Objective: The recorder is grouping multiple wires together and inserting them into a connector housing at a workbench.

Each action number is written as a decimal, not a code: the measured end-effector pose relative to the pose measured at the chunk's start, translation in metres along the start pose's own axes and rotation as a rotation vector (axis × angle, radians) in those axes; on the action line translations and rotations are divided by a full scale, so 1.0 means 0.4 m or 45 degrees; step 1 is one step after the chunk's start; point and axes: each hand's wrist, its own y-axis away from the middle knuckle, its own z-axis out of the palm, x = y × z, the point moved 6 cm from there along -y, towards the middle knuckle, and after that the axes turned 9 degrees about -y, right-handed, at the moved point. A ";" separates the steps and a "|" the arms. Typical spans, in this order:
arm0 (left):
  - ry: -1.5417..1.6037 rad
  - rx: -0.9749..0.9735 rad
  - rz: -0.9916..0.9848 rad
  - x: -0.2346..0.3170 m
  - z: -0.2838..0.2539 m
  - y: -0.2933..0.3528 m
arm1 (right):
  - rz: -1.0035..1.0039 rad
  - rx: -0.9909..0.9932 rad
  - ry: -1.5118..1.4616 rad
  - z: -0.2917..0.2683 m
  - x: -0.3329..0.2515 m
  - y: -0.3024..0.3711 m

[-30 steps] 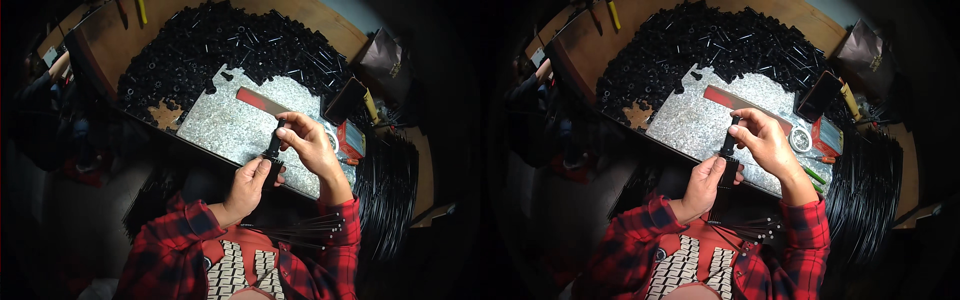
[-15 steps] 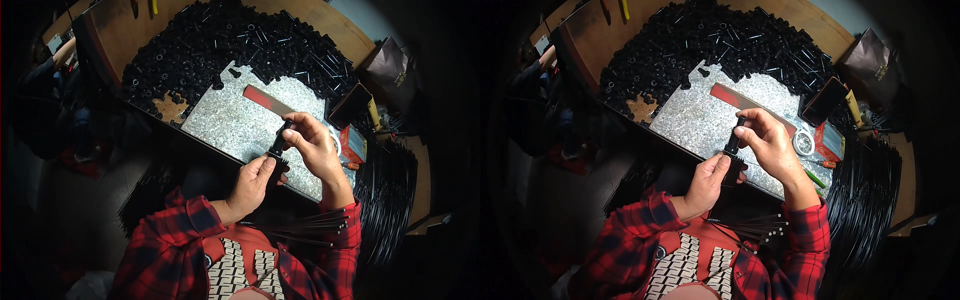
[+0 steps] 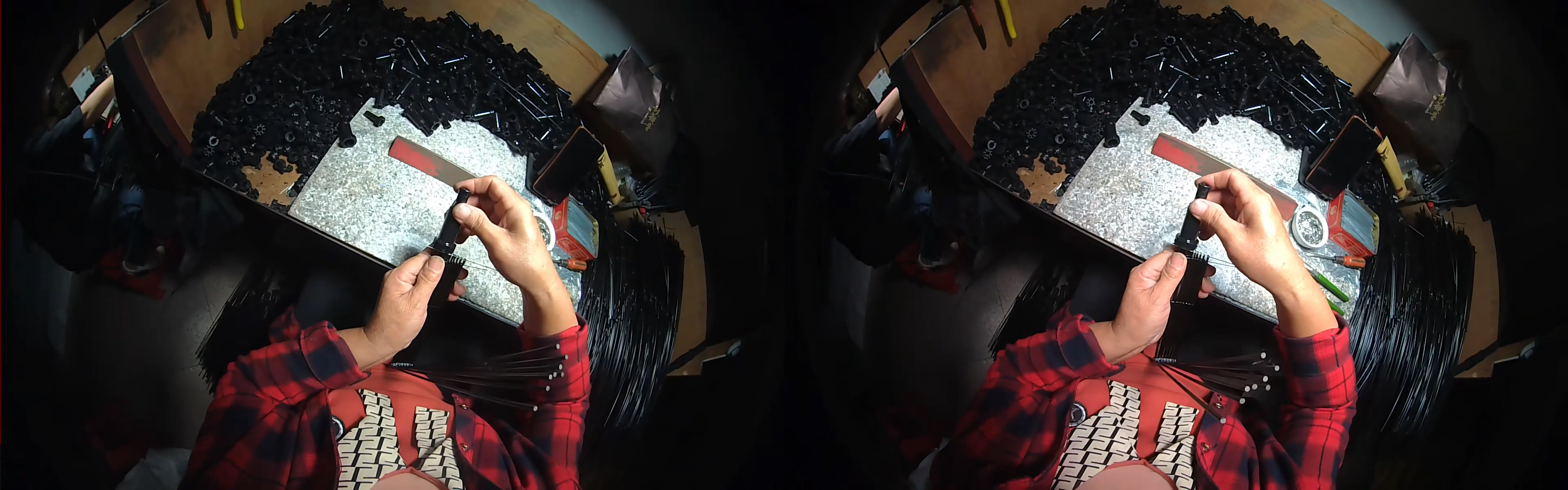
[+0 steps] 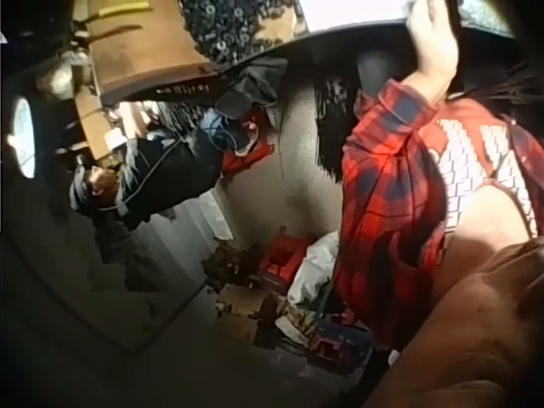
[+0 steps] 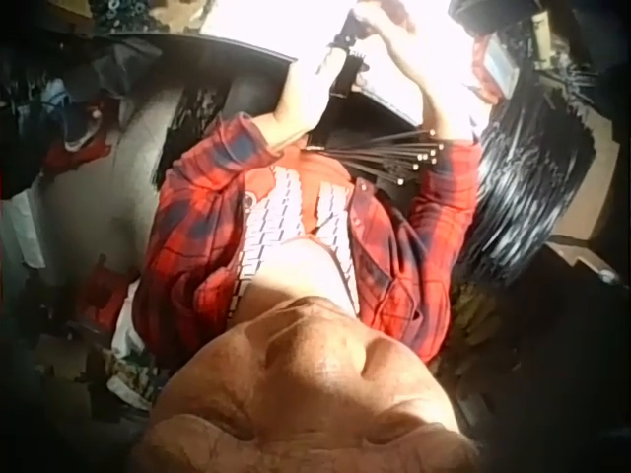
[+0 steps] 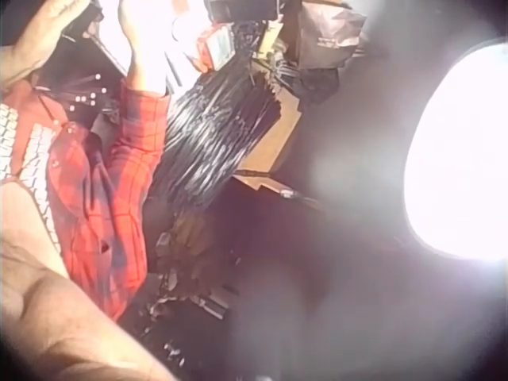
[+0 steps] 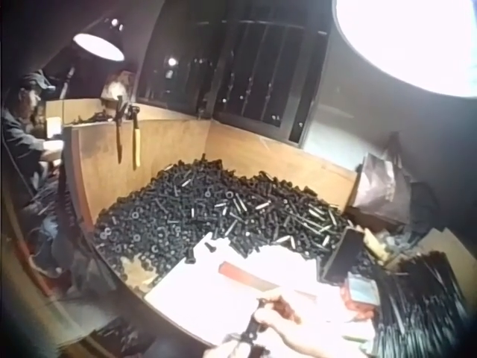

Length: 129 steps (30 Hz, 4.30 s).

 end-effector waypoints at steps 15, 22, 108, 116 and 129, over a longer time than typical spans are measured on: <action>-0.079 0.026 0.054 0.007 -0.006 0.000 | -0.075 -0.071 0.207 0.015 -0.011 0.003; -0.076 0.014 0.050 0.003 -0.006 -0.001 | -0.046 -0.021 0.206 0.012 -0.003 0.004; 0.160 -0.103 -0.030 0.019 -0.017 0.009 | 0.244 0.251 -0.340 0.064 0.208 0.168; 0.038 -0.194 -0.092 0.032 -0.016 0.016 | 0.129 0.156 -0.421 0.079 0.216 0.162; -0.020 -0.002 -0.118 0.014 -0.033 0.012 | 0.067 0.153 -0.363 0.092 0.192 0.178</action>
